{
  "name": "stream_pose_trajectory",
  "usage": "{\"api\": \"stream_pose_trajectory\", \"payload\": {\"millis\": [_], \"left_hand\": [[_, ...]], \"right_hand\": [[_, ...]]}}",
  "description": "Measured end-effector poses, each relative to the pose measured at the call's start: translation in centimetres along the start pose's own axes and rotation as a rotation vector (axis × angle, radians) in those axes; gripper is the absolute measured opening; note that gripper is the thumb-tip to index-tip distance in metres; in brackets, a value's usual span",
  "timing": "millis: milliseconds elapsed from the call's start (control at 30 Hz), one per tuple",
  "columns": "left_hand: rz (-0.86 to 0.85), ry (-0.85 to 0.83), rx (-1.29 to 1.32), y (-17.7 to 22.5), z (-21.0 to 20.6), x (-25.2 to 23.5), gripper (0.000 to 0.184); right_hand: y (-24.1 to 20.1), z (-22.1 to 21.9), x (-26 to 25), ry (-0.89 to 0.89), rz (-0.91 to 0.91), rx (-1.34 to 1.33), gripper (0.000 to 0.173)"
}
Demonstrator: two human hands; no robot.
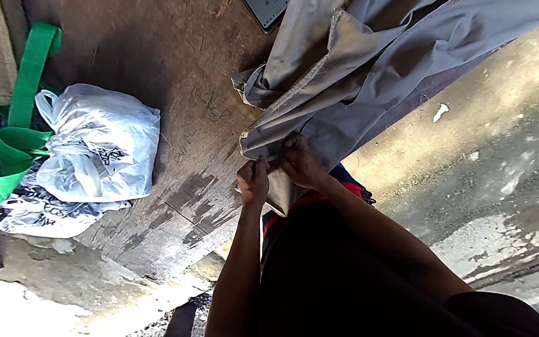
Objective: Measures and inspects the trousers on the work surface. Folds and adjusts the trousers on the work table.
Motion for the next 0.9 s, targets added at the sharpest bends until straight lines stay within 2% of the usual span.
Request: {"api": "stream_pose_trajectory", "payload": {"millis": [300, 500, 633, 900], "left_hand": [[-0.011, 0.045, 0.168, 0.0, 0.1, 0.5, 0.032], [-0.008, 0.050, 0.178, 0.0, 0.3, 0.5, 0.031], [0.017, 0.105, 0.257, -0.2, 0.9, 0.7, 0.030], [0.005, 0.096, 0.227, -0.2, 1.4, 0.8, 0.030]], "right_hand": [[-0.3, -0.2, 0.2, -0.007, 0.043, 0.038, 0.022], [-0.4, -0.4, 0.0, 0.017, 0.027, 0.051, 0.022], [-0.3, -0.7, 0.0, -0.053, 0.053, 0.023, 0.024], [-0.6, -1.1, 0.1, -0.018, 0.028, 0.091, 0.024]]}}
Point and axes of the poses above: each hand's wrist, its own x-axis away from the middle knuckle, its own z-axis out of the back of the hand, y = z × x, the point moved 9 cm from there along -x, towards the middle knuckle, and after that the axes turned 15 degrees about -z, right-handed, at the moved point
